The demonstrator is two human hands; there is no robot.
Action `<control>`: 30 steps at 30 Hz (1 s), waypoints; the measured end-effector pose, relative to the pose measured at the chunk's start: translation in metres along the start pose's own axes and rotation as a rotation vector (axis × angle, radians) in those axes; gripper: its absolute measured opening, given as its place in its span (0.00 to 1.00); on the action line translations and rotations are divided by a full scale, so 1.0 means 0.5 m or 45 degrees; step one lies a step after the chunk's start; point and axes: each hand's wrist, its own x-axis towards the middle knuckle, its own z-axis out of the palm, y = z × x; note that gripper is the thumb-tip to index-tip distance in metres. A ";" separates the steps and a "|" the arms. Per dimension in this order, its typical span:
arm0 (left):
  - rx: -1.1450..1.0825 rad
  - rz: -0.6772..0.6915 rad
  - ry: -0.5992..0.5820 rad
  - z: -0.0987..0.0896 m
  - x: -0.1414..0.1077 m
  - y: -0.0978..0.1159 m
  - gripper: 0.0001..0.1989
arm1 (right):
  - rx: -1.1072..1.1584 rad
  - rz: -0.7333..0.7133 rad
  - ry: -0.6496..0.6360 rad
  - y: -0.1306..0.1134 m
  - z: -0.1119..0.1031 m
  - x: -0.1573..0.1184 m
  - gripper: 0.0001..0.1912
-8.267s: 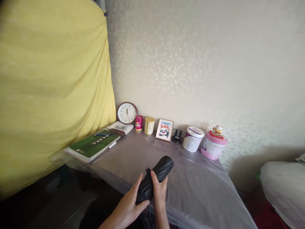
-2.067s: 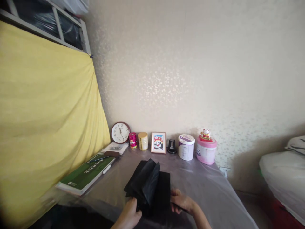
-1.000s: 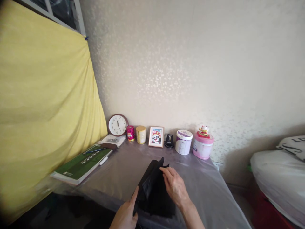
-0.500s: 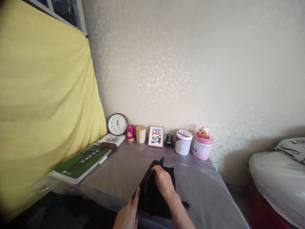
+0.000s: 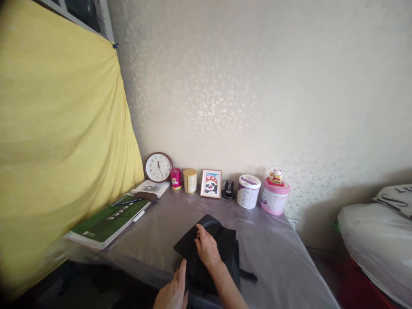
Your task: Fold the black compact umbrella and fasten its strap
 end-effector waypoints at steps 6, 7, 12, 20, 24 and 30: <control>0.073 0.144 0.239 -0.008 -0.002 -0.015 0.40 | 0.040 -0.091 -0.029 0.012 0.007 -0.004 0.14; 0.077 0.199 0.246 -0.013 0.000 -0.013 0.42 | 0.040 -0.110 -0.034 0.013 0.008 -0.003 0.13; 0.043 0.298 0.104 -0.014 0.020 -0.001 0.44 | 0.079 -0.173 -0.013 0.014 -0.003 -0.008 0.13; 0.176 0.182 0.003 -0.005 0.034 0.026 0.43 | -0.121 -0.182 0.108 0.054 -0.053 -0.097 0.14; 0.201 0.164 0.045 0.015 0.044 0.027 0.42 | -0.197 -0.216 0.062 0.039 -0.064 -0.094 0.16; 0.225 0.151 0.085 0.044 0.058 0.022 0.40 | -0.150 -0.384 -0.323 -0.012 -0.056 -0.033 0.16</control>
